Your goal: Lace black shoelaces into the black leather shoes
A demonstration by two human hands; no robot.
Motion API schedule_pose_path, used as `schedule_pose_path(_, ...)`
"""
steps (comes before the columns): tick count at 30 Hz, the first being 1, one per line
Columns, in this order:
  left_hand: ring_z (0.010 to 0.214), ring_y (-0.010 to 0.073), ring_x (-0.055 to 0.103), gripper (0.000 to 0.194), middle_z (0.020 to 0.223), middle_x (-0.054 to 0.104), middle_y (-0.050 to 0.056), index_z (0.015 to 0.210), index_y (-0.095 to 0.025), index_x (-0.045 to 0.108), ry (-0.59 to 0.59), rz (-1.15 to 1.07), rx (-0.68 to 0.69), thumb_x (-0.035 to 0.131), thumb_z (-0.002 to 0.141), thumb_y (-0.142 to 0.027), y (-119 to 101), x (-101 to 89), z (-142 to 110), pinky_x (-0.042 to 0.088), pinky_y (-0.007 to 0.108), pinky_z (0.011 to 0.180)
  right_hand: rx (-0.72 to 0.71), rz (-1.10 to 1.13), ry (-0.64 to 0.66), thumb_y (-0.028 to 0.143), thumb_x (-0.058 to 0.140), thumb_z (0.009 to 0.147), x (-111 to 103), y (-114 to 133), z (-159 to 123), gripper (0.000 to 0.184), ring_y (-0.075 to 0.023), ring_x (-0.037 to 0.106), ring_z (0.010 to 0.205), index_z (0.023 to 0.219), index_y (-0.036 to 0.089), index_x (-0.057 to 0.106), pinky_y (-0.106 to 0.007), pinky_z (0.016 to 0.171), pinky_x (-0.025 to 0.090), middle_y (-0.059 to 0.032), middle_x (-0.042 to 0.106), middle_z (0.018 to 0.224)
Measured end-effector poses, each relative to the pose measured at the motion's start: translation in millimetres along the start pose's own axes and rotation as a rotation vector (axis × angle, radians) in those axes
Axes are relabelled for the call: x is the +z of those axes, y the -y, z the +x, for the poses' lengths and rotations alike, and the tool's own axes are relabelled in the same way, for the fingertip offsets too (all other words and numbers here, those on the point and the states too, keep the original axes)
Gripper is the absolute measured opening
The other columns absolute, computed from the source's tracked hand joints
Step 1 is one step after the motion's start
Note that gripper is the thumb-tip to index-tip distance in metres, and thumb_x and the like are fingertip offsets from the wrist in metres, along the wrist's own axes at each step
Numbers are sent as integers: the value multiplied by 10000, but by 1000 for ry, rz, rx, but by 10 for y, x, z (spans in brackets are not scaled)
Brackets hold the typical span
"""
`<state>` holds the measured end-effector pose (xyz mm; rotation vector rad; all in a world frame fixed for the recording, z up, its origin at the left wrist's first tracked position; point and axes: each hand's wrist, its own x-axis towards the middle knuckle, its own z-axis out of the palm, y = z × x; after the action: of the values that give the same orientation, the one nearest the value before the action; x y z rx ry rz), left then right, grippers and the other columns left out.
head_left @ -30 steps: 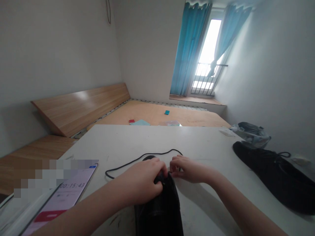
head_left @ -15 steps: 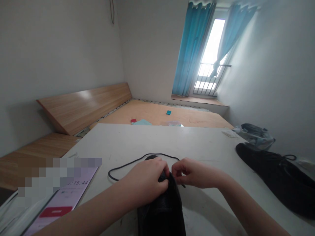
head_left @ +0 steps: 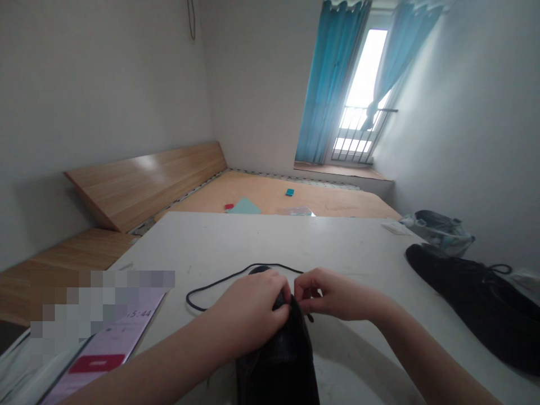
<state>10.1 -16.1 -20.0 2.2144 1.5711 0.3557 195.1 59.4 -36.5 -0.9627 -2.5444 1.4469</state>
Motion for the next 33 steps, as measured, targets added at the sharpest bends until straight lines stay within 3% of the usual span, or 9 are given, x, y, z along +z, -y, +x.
schedule_pose_path(5, 710, 203, 593, 115, 789, 643, 15, 757, -216, 601, -43, 18, 19, 501, 815, -217, 1, -31, -1, 370, 300, 604, -68, 123, -5, 325, 695, 793, -29, -118, 66, 199, -106, 473, 613, 762, 147, 611, -230, 570, 377, 22, 561, 667)
schedule_pose_path(10, 818, 209, 580, 152, 902, 625, 30, 868, -208, 586, -177, 8, 39, 450, 902, -267, 8, -205, -6, 394, 316, 684, -225, 229, -109, 576, 563, 869, -32, -9, 39, 436, -158, 520, 835, 919, 148, 632, -307, 789, 431, -37, 593, 874)
schedule_pose_path(16, 819, 152, 589, 242, 888, 638, -18, 882, -227, 643, -237, -165, 186, 418, 954, -280, -9, -514, -97, 407, 270, 735, -368, 560, -219, 416, 564, 934, 67, 232, -21, 310, -139, 576, 761, 779, 152, 608, -297, 770, 448, -19, 612, 744)
schedule_pose_path(20, 733, 127, 606, 275, 812, 682, -66, 1097, -295, 643, -168, -140, 117, 406, 960, -274, 96, -736, -206, 413, 233, 671, -322, 730, -212, 407, 537, 944, 26, 368, -65, 299, -88, 412, 518, 745, 185, 512, -279, 636, 460, 78, 399, 557)
schedule_pose_path(23, 726, 127, 627, 285, 848, 733, -85, 1150, -344, 644, -50, -36, 42, 484, 916, -309, 234, -831, -281, 408, 227, 631, -184, 471, -199, 393, 525, 934, 23, 510, -56, 278, -88, 341, 523, 749, 187, 512, -228, 520, 364, 70, 381, 583)
schedule_pose_path(28, 668, 156, 649, 235, 762, 755, -48, 805, -305, 753, 177, 162, -139, 538, 764, -220, 360, -814, -325, 380, 245, 554, -42, -134, -163, 266, 531, 880, 173, 822, 78, 114, -101, 433, 610, 817, 195, 596, -233, 544, 318, 37, 530, 680)
schedule_pose_path(33, 586, 170, 620, 220, 634, 719, -7, 692, -249, 742, 210, 238, -159, 539, 677, -166, 302, -681, -253, 348, 263, 522, -27, -443, -179, 240, 491, 866, 268, 979, 229, 179, -118, 487, 628, 795, 190, 647, -259, 549, 289, 6, 620, 692)
